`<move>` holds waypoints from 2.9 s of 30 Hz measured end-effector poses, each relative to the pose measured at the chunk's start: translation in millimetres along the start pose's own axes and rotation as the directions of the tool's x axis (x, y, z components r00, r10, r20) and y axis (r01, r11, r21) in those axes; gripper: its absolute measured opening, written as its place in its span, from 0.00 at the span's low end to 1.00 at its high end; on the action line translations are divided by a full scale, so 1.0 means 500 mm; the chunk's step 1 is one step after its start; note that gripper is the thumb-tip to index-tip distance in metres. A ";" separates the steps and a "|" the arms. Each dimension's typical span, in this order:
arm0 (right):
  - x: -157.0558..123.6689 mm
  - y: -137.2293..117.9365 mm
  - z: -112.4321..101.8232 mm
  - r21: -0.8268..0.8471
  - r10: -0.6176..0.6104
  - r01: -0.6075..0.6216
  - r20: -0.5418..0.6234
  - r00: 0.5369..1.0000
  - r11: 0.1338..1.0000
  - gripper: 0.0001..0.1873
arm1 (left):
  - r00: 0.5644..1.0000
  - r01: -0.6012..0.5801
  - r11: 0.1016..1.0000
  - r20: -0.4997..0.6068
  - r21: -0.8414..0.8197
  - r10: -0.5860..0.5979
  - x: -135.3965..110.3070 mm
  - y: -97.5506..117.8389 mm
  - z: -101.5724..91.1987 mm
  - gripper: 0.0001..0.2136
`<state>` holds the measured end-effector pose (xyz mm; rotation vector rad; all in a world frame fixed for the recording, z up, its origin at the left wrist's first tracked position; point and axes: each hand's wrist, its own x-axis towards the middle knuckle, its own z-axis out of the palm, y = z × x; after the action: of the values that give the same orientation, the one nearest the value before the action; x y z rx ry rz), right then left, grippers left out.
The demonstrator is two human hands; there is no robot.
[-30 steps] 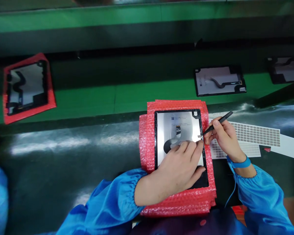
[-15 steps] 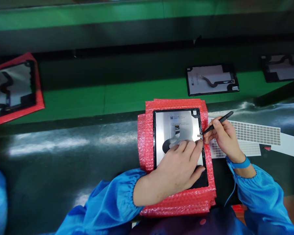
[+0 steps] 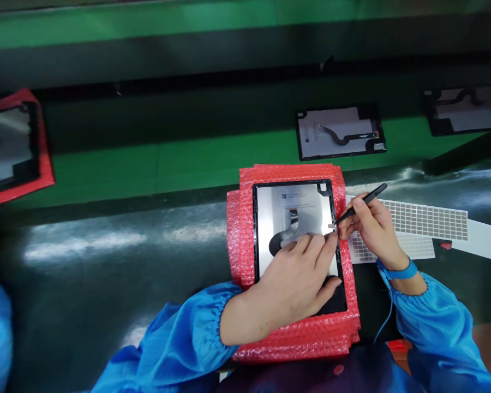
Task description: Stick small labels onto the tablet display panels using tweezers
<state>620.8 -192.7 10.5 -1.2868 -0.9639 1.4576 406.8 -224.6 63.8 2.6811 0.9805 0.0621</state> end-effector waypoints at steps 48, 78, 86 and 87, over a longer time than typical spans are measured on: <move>-0.120 0.081 -0.140 -0.458 -0.115 0.037 -0.143 0.983 0.888 0.15 | 0.994 0.056 0.998 -0.089 -0.014 -0.057 0.005 -0.009 0.011 0.36; -0.079 0.050 -0.135 -0.319 0.003 -0.093 -0.271 0.963 0.943 0.31 | 0.778 0.083 0.826 -0.482 -0.558 -0.404 -0.080 -0.231 0.080 0.27; -0.073 0.053 -0.130 -0.318 -0.002 -0.086 -0.268 0.964 0.944 0.32 | 0.786 -0.010 0.697 -0.436 -0.717 -0.438 -0.075 -0.242 0.128 0.39; -0.072 0.053 -0.130 -0.307 0.002 -0.088 -0.270 0.963 0.948 0.32 | 0.785 -0.026 0.695 -0.445 -0.718 -0.430 -0.075 -0.246 0.133 0.39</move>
<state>681.8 -235.5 -14.7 -1.7015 -1.0178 1.1526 310.1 -175.7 -32.3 1.8168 1.1266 1.0613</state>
